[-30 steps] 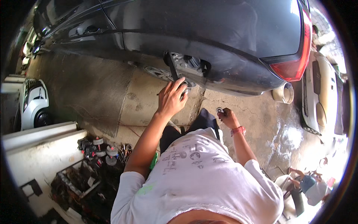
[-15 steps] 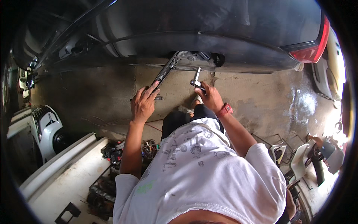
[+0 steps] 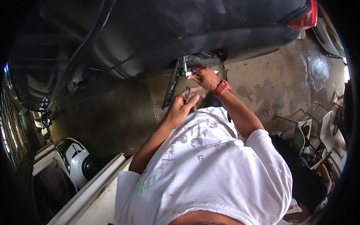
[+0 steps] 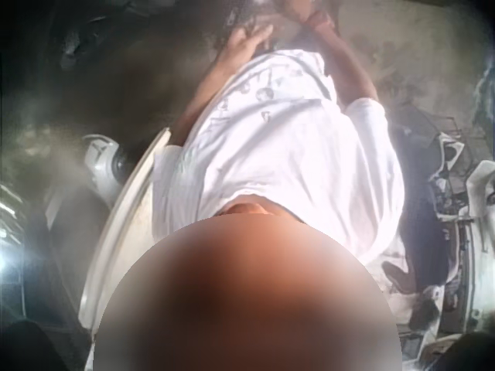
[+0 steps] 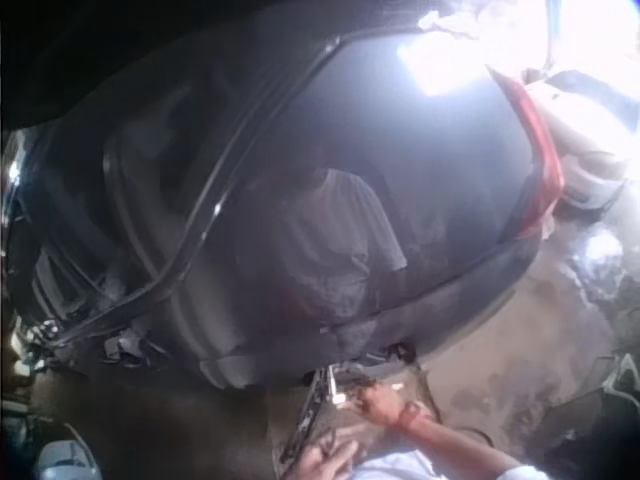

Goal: The person walks through a garage, then uses a wrench to loosen and remove bolts from a car's rear bumper. After removing the bumper cover, the person applies masking tape to the edge of the bumper and marks it with a pen.

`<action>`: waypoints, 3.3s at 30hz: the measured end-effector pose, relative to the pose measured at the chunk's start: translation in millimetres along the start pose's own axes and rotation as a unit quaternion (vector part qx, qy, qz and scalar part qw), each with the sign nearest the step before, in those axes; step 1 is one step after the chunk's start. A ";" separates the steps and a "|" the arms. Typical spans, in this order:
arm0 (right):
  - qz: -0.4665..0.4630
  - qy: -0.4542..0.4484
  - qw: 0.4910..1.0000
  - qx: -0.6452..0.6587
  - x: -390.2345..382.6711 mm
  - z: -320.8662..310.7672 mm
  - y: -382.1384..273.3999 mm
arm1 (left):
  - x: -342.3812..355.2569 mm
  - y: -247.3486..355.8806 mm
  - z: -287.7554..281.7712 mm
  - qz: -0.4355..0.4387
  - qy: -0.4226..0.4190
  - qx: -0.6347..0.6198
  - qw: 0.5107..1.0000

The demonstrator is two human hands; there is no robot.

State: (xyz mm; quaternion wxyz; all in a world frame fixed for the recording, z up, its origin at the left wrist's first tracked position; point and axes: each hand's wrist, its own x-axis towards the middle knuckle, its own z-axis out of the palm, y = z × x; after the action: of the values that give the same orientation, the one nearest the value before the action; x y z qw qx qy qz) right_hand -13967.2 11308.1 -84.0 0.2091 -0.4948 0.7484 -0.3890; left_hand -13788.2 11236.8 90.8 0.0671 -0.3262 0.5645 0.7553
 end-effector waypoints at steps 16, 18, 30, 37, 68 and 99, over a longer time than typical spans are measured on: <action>0.057 -0.050 0.991 -0.113 15.4 -49.9 -34.6 | 101.0 -74.1 21.8 0.046 0.318 -0.173 0.931; 0.029 -0.044 0.993 -0.106 17.0 -54.1 -33.1 | 109.3 -77.5 28.7 0.038 0.353 -0.164 0.920; 0.142 -0.096 0.972 0.159 -32.9 -89.6 67.2 | 129.3 -101.1 37.9 0.066 0.407 -0.161 0.897; 0.192 0.068 0.904 0.375 -27.7 -129.5 -4.6 | 120.5 -86.8 31.1 0.058 0.257 -0.375 0.889; 0.071 0.095 0.983 0.142 28.8 -127.8 -104.9 | 117.1 -106.2 38.2 0.087 0.217 -0.504 0.832; 0.130 0.054 0.939 0.315 20.0 -116.6 -75.0 | 133.4 -99.9 33.5 0.113 0.256 -0.495 0.823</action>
State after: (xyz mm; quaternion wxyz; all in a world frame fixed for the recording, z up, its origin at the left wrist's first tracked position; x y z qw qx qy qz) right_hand -14013.7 11318.2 47.8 0.3624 -0.2802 0.6558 -0.6001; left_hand -13859.1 11266.6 -60.8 -0.3362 -0.4309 0.1445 0.8249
